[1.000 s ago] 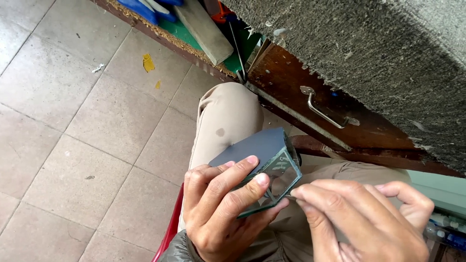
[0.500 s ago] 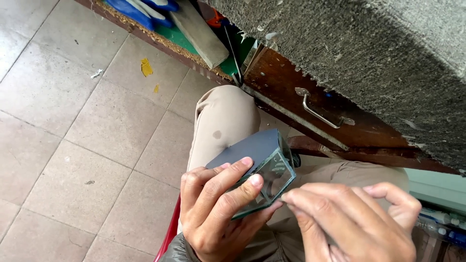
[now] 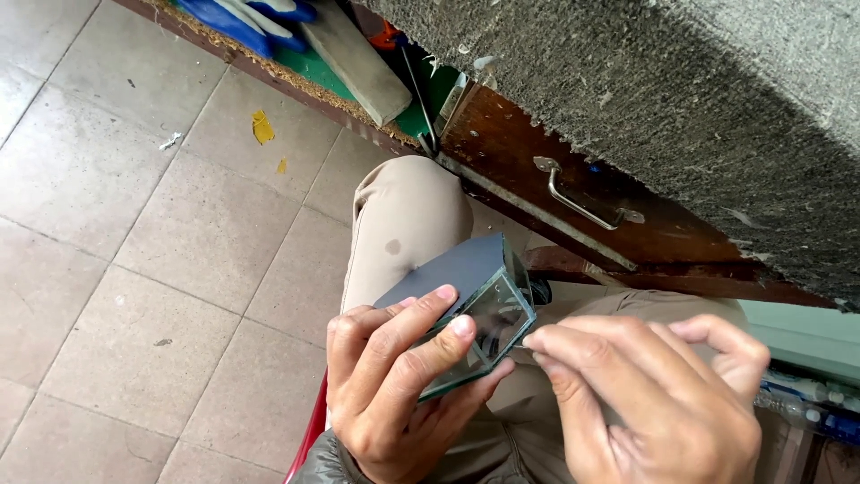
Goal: Scraping excess dried silicone from the edges of a small glass container using a utility blade to clean the joints.
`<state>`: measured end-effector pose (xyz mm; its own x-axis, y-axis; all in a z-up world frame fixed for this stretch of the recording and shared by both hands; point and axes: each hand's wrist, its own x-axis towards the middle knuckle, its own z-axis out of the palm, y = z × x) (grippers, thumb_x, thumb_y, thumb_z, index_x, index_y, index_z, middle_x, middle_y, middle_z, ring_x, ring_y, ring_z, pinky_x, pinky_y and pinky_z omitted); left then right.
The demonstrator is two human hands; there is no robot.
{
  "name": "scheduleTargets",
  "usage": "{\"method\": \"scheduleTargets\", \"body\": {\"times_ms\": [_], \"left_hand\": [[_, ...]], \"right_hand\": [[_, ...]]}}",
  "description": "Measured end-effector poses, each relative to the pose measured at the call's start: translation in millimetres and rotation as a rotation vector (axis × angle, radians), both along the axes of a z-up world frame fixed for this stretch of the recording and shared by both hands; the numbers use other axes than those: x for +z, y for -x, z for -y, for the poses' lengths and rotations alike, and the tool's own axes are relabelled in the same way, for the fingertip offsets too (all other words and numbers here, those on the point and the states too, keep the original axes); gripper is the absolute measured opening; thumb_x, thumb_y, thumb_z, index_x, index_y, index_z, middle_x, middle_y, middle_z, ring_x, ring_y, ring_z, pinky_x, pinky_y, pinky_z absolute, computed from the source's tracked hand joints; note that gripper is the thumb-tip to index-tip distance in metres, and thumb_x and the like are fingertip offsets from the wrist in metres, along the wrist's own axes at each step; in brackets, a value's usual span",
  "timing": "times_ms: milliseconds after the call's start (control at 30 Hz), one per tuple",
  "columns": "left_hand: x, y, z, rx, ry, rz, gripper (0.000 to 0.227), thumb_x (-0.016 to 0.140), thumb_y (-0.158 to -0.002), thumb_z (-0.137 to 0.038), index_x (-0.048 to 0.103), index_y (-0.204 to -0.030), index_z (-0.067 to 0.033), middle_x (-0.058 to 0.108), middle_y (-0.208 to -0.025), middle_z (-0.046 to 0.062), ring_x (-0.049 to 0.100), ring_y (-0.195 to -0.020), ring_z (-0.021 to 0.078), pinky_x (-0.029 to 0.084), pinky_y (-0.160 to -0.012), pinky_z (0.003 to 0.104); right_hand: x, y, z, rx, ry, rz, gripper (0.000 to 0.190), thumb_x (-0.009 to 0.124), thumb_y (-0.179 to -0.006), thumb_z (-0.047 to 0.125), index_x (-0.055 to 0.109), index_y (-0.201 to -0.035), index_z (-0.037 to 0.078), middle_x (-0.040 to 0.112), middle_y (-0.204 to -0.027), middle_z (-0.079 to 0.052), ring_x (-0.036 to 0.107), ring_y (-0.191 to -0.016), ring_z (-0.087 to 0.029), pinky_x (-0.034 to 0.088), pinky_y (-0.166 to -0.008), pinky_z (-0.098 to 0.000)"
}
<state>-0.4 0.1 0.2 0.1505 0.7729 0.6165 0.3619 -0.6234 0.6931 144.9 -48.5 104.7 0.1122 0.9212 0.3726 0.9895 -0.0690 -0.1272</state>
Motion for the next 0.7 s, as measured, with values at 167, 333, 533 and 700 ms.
{"method": "scheduleTargets", "body": {"times_ms": [167,333,533,700], "left_hand": [[0,-1,-1,-0.006,-0.004,0.02,0.037,0.095,-0.093,-0.038,0.076,-0.116,-0.0156,0.08,-0.127,0.009,0.067,-0.094,0.025,0.064,-0.089,0.034],[-2,-1,-3,0.009,0.0,0.027,0.039,0.097,-0.091,-0.037,0.076,-0.115,-0.015,0.081,-0.126,0.01,0.072,-0.097,0.0266,0.061,-0.088,0.036],[0,-3,-11,0.037,-0.033,0.02,0.045,0.091,-0.098,-0.032,0.068,-0.13,-0.0095,0.082,-0.127,0.011,0.081,-0.104,0.0257,0.06,-0.091,0.036],[-4,-11,-42,0.078,-0.162,-0.051,0.039,0.092,-0.101,-0.027,0.07,-0.129,-0.0109,0.083,-0.13,0.014,0.082,-0.102,0.0201,0.052,-0.088,0.039]], "right_hand": [[1,4,0,0.0,0.02,-0.017,0.017,0.071,-0.104,0.021,0.081,-0.09,0.023,0.08,-0.089,0.009,0.07,-0.079,-0.007,0.032,-0.095,-0.0372],[4,2,1,-0.012,-0.022,-0.132,0.018,0.069,-0.102,0.02,0.082,-0.088,0.019,0.08,-0.085,0.006,0.073,-0.077,-0.007,0.033,-0.096,-0.0354],[13,-24,0,-0.092,-0.066,-0.165,0.011,0.079,-0.105,0.012,0.083,-0.096,0.01,0.082,-0.096,-0.002,0.076,-0.09,-0.016,0.04,-0.109,-0.039],[32,-50,-26,0.034,-0.097,-0.134,0.012,0.078,-0.117,-0.003,0.083,-0.108,0.004,0.082,-0.106,-0.006,0.074,-0.093,-0.023,0.048,-0.107,-0.0438]]}}
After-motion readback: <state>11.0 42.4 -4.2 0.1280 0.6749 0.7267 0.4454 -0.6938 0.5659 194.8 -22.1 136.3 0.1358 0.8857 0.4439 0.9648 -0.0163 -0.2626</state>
